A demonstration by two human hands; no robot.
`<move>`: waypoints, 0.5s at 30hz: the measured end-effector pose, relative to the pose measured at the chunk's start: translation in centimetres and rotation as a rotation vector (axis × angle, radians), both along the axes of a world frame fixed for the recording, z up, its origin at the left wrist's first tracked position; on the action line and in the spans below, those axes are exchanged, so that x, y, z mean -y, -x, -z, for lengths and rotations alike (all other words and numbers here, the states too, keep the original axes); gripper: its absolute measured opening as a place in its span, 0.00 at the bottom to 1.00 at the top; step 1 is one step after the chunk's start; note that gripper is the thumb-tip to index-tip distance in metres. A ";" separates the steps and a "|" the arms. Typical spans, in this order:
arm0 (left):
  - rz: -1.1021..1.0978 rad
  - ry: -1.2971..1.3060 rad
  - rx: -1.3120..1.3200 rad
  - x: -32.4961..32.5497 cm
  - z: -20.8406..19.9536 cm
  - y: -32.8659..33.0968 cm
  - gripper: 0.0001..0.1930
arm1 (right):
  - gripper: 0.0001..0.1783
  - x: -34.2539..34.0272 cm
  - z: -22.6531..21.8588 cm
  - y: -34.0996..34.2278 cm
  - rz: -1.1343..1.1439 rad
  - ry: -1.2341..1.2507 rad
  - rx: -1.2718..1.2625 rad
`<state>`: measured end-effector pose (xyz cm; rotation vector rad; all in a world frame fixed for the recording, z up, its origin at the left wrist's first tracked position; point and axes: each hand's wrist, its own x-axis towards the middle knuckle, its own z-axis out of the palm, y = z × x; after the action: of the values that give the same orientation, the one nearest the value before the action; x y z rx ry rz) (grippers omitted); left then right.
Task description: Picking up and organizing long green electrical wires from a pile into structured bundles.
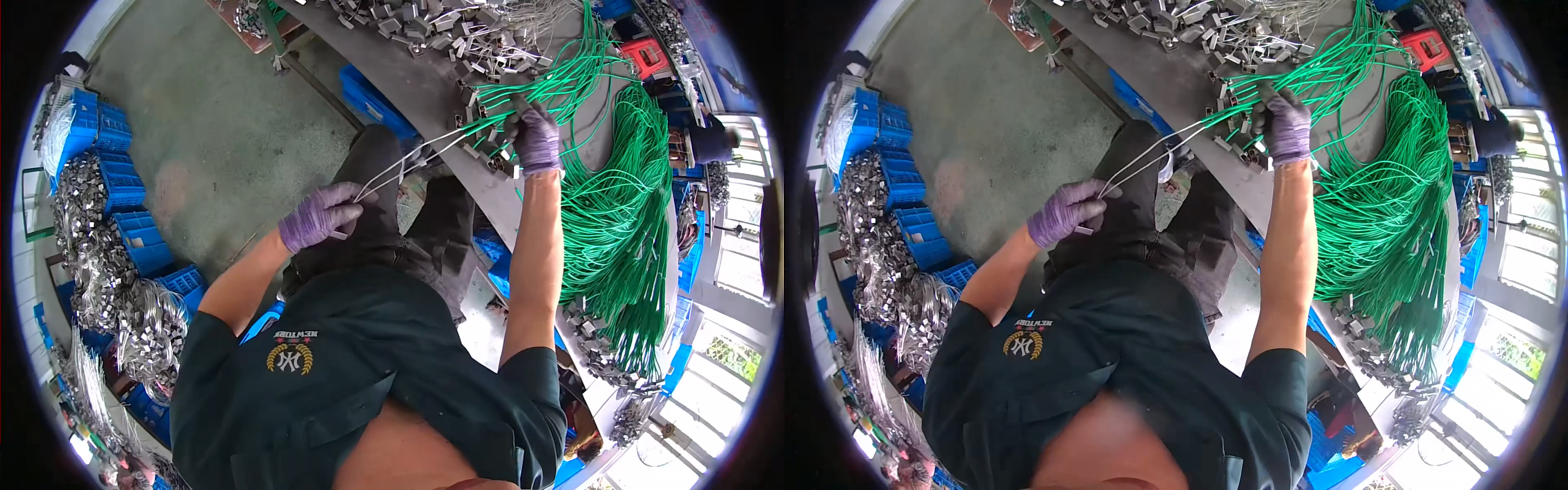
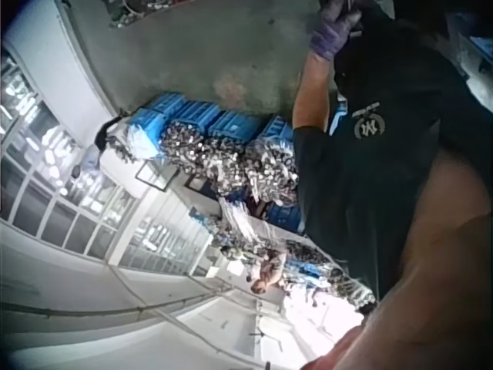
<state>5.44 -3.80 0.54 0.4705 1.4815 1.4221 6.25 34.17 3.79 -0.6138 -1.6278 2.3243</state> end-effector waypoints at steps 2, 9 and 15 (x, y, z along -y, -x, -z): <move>-0.044 -0.066 -0.047 0.5 1.0 -0.5 0.19 | 0.12 0.5 1.2 -0.4 -0.211 0.144 -0.135; -0.065 -0.088 0.036 1.0 0.5 -0.5 0.27 | 0.13 4.8 3.4 -1.3 -0.212 0.044 -0.109; 0.140 -0.312 0.490 0.8 -0.3 0.6 0.30 | 0.12 7.7 0.9 -2.2 -0.260 -0.080 0.017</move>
<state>4.84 -4.59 0.83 0.3709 0.8273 1.5278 8.42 26.50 2.89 -0.4275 -1.8988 2.4190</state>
